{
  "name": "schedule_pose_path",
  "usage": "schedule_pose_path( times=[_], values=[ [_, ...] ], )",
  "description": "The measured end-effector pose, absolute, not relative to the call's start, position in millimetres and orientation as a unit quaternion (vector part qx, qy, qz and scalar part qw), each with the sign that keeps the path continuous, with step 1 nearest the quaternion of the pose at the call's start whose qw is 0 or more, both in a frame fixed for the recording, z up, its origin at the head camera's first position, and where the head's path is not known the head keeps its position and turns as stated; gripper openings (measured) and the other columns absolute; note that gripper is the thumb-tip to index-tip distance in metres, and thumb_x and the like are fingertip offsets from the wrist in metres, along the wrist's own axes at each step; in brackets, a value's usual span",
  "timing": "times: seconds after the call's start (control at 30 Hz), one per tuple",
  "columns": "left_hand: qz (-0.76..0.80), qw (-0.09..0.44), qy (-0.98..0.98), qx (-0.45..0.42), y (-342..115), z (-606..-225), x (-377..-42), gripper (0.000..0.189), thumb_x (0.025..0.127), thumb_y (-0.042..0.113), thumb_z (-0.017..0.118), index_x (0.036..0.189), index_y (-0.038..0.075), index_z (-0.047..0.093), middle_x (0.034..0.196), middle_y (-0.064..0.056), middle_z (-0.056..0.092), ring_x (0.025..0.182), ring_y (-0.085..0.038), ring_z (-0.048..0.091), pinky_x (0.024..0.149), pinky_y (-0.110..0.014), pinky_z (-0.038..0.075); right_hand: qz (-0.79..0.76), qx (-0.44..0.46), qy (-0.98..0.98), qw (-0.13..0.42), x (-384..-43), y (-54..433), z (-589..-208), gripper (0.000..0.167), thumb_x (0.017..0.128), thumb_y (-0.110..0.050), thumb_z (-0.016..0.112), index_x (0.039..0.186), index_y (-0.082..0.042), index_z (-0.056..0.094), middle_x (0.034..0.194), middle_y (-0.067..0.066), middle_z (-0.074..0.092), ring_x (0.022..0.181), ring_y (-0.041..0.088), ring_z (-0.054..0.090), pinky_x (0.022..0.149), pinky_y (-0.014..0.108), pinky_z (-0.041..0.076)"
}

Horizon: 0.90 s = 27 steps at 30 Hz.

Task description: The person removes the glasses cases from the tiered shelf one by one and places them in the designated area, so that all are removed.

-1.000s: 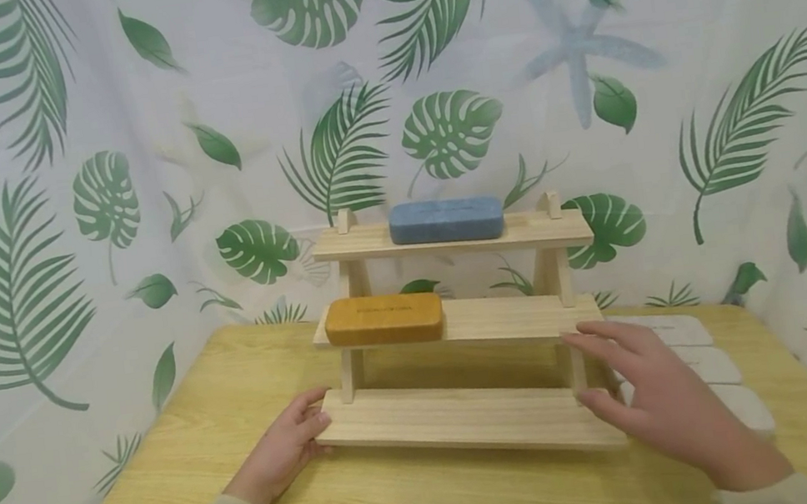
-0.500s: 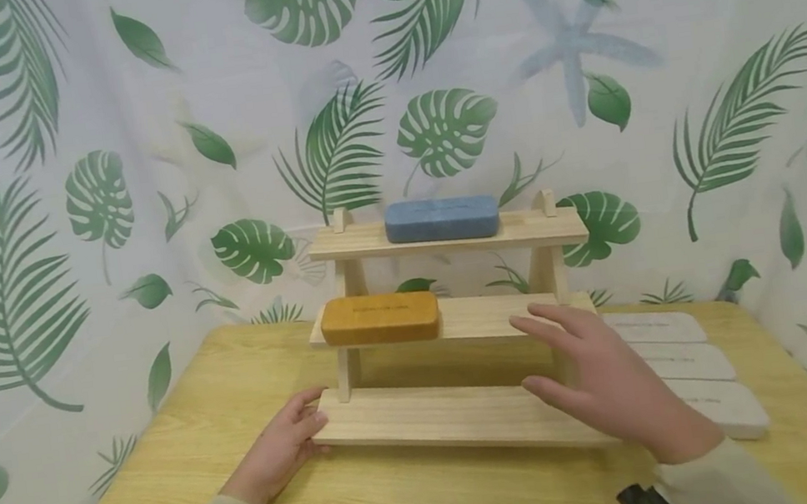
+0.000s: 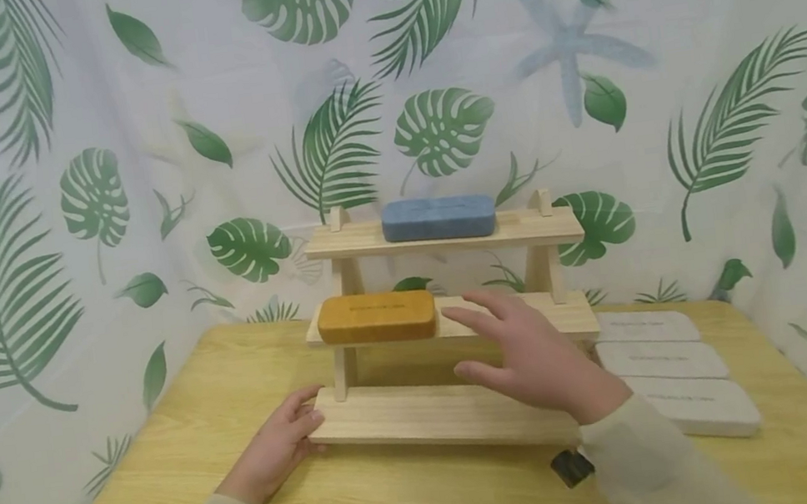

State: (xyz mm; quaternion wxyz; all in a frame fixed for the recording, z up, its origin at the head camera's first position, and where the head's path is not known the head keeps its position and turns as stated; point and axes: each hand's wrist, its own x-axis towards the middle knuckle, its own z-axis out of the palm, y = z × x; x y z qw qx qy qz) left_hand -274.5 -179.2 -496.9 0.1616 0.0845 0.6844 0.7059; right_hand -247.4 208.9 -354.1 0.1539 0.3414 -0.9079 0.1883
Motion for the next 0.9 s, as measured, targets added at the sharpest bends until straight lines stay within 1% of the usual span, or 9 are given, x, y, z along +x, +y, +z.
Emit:
schedule_pose_path(
  times=[0.1,0.3,0.53,0.7,0.9],
  values=[
    [0.705,0.16,0.686,0.087,-179,-497,-276,0.06,0.108,0.024,0.053,0.159,0.008,0.025,0.135,-0.022,0.046,0.107,-0.026,0.06,0.084,-0.038,0.054,0.187,0.343,-0.909,0.143,-255,197,-349,0.07,0.096,-0.046,0.069,0.156,-0.022,0.042,0.16,0.012,0.033,0.141,0.039,0.035,0.107,0.064,0.035],
    [0.705,0.157,0.685,0.092,-178,-496,-277,0.06,0.108,0.023,0.052,0.159,0.008,0.025,0.135,-0.023,0.046,0.106,-0.026,0.06,0.084,-0.039,0.054,0.183,0.341,-0.912,0.132,-269,178,-343,0.072,0.095,-0.046,0.071,0.156,-0.022,0.042,0.16,0.015,0.031,0.141,0.042,0.034,0.108,0.064,0.033],
    [0.704,0.157,0.685,0.098,-179,-498,-277,0.06,0.108,0.023,0.052,0.159,0.007,0.023,0.137,-0.023,0.046,0.108,-0.027,0.06,0.084,-0.039,0.054,0.172,0.319,-0.926,0.101,-282,163,-338,0.072,0.097,-0.048,0.066,0.159,-0.027,0.035,0.164,0.011,0.024,0.145,0.04,0.029,0.112,0.064,0.028],
    [0.705,0.157,0.685,0.1,-179,-497,-276,0.06,0.108,0.023,0.052,0.159,0.007,0.023,0.137,-0.024,0.046,0.108,-0.028,0.061,0.083,-0.038,0.054,0.174,0.308,-0.932,0.079,-291,153,-336,0.076,0.097,-0.05,0.066,0.16,-0.024,0.033,0.166,0.013,0.02,0.147,0.041,0.025,0.112,0.063,0.029],
    [0.705,0.154,0.687,0.091,-179,-498,-274,0.06,0.108,0.022,0.052,0.159,0.007,0.024,0.136,-0.024,0.047,0.106,-0.027,0.061,0.082,-0.038,0.054,0.169,0.305,-0.935,0.062,-302,140,-340,0.078,0.097,-0.053,0.064,0.161,-0.025,0.03,0.163,0.016,0.024,0.147,0.043,0.024,0.114,0.063,0.024]
  ],
)
